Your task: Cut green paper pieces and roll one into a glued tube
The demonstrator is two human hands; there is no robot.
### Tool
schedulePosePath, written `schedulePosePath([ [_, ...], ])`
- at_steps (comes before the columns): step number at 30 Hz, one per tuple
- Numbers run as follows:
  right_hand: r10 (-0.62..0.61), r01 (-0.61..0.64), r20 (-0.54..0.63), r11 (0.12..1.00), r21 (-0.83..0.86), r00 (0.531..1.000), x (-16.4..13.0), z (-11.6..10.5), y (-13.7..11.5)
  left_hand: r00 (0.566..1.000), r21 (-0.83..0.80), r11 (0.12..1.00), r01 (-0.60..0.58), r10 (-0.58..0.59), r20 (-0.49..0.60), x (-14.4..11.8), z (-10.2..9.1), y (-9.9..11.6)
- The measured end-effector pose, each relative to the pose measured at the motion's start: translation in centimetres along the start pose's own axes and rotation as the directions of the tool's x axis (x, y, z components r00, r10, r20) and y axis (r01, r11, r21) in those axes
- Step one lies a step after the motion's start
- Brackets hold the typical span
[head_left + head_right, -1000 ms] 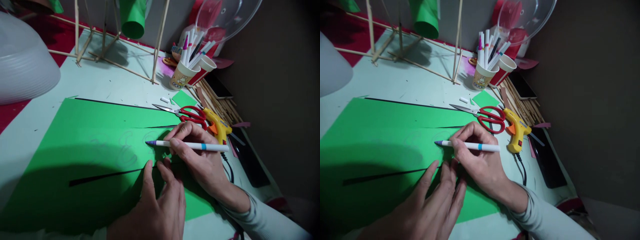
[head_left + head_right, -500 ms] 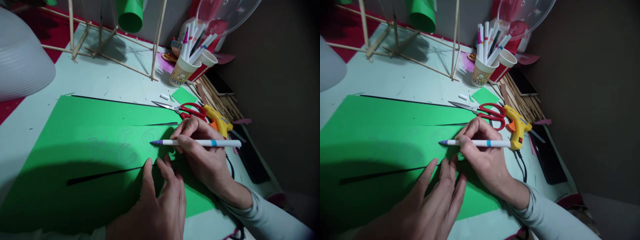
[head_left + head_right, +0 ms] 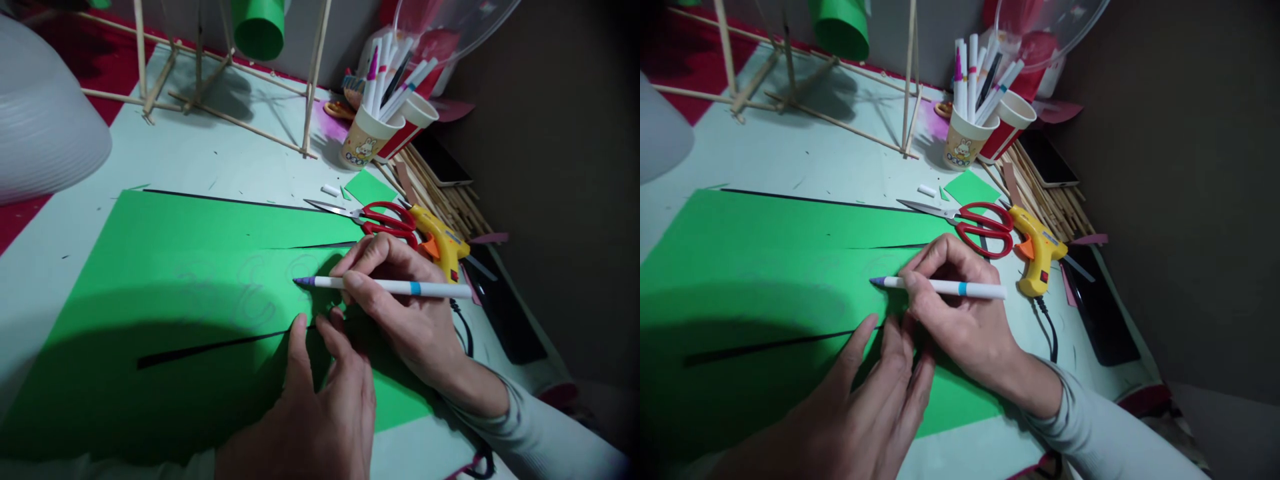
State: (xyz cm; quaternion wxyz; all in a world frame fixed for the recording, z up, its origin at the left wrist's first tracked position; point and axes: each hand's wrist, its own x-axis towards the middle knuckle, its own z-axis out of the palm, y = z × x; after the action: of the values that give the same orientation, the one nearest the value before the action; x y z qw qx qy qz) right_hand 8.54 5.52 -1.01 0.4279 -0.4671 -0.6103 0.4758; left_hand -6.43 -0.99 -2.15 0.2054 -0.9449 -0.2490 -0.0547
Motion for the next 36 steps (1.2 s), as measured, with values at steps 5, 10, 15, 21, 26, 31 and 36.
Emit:
schedulePosePath([
  [5, 0.001, -0.001, -0.002, 1.000, -0.009, 1.000, 0.0, 0.0, 0.0, 1.000, -0.009, 1.000, 0.000, 0.000, -0.006, 0.0, 0.0, 0.0],
  [10, -0.025, 0.025, 0.015, 0.998, -0.050, 1.000, 0.0, -0.1, 0.0, 1.000, -0.020, 1.000, 0.013, -0.013, -0.020, 0.0, 0.2, 0.2],
  [15, -0.035, 0.035, 0.013, 0.998, -0.056, 0.999, 0.0, -0.1, 0.0, 0.999, -0.024, 1.000, 0.015, -0.016, -0.037, 0.1, 0.2, 0.2],
  [21, -0.038, 0.039, 0.024, 0.998, -0.049, 0.999, 0.0, 0.0, 0.0, 0.999, -0.008, 1.000, -0.018, 0.018, -0.027, 0.1, 0.0, 0.0],
  [26, -0.049, 0.055, -0.060, 0.994, 0.099, 0.997, 0.3, -0.6, 1.1, 0.999, 0.003, 1.000, 0.005, -0.005, -0.031, 0.1, 0.0, 0.1],
  [31, -0.001, 0.057, -0.163, 0.940, 0.337, 0.987, 1.3, -1.4, 1.2, 1.000, -0.017, 1.000, 0.011, -0.012, -0.020, 0.1, 0.1, 0.2],
  [36, 0.043, 0.065, -0.253, 0.913, 0.403, 0.966, 2.4, -2.7, 0.8, 0.999, -0.039, 0.999, 0.029, -0.030, -0.020, 0.0, 0.2, 0.3],
])
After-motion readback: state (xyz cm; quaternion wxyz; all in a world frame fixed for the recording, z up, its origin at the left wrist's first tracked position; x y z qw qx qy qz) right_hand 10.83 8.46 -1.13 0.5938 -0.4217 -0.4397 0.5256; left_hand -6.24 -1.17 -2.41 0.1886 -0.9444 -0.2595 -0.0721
